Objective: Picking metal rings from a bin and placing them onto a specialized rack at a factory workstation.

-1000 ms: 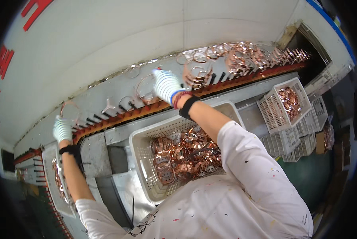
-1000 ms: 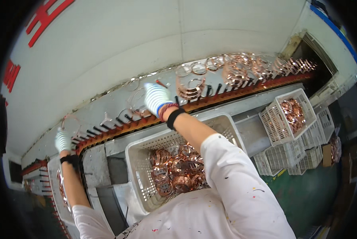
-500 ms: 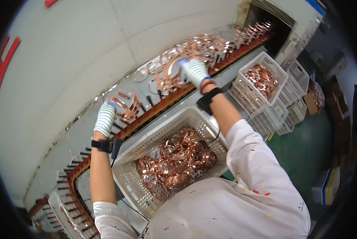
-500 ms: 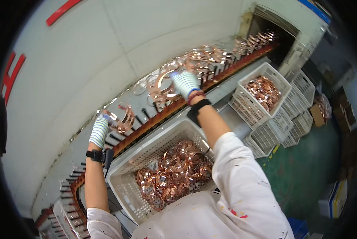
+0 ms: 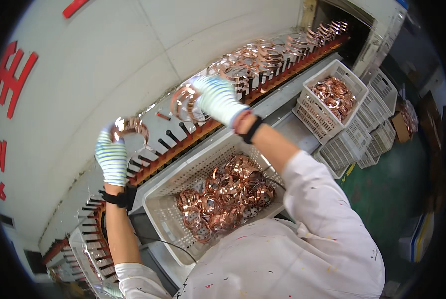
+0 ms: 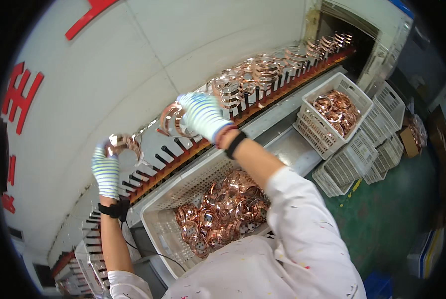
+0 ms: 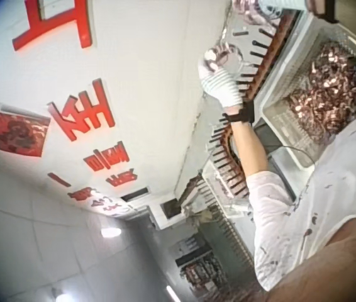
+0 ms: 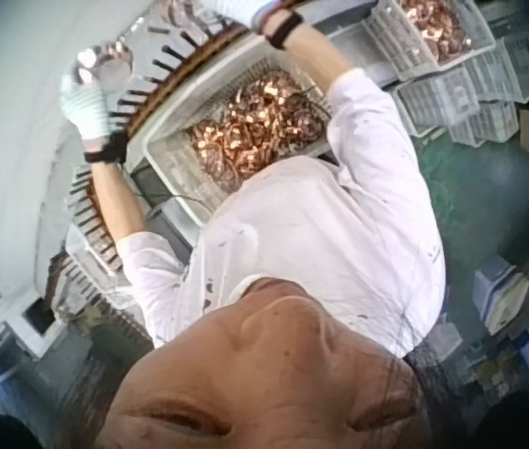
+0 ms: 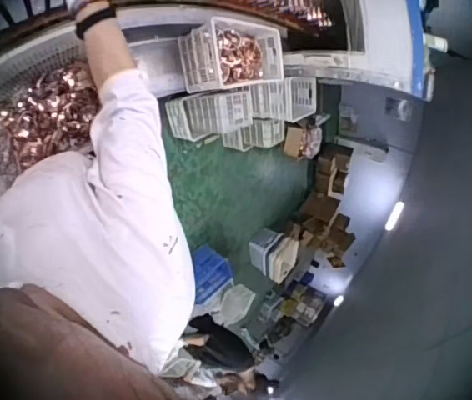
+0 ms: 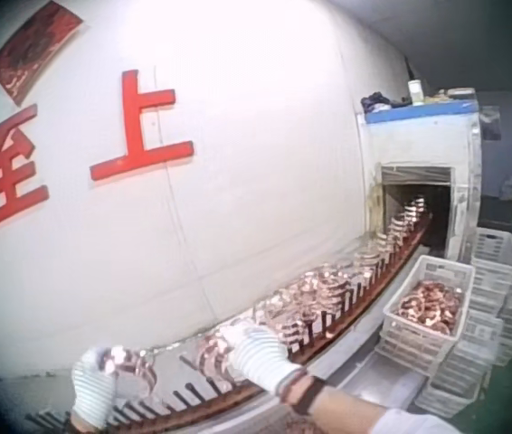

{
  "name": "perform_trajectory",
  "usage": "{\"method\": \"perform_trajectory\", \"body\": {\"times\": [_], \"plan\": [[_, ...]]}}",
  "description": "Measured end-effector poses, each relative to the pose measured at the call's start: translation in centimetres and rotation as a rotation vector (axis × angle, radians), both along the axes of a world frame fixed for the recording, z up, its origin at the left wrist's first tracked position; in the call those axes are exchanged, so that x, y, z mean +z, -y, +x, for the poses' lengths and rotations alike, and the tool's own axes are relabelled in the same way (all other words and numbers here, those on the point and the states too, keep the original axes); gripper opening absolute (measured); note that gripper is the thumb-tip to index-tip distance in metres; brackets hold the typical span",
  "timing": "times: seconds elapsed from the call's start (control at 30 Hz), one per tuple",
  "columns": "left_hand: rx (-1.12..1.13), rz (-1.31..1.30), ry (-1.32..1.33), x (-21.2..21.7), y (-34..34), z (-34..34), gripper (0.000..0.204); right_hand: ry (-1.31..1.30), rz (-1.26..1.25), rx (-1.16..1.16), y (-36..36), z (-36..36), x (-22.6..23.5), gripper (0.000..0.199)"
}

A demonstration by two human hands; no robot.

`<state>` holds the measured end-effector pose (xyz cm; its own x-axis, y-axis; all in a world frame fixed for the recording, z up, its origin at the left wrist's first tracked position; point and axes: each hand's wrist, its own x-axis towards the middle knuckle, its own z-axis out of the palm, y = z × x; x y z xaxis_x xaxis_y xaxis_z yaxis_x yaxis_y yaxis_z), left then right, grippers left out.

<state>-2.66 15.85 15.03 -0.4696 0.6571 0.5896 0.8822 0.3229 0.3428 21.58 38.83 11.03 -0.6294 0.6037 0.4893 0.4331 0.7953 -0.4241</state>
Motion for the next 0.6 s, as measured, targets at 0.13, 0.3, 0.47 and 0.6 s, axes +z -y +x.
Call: {"method": "perform_trajectory", "body": {"times": [0.13, 0.3, 0.47, 0.6], "plan": [[-0.550, 0.481, 0.918, 7.4, -5.1, 5.8, 0.035, -0.562, -0.168, -0.120, -7.8, 9.6, 1.9, 0.029], [-0.371, 0.180, 0.962, 1.2, -17.1, 10.3, 0.036, -1.111, -0.831, -0.418, -23.0, 17.8, -4.6, 0.035], [-0.154, -0.229, 1.068, -9.1, -27.5, 6.8, 0.059, 0.284, 0.128, -0.207, -28.7, 13.5, -10.6, 0.058], [0.019, -0.528, 1.102, -13.5, -28.3, 6.4, 0.058, 0.182, -0.685, -0.072, -30.3, 9.2, -12.8, 0.048]]}}
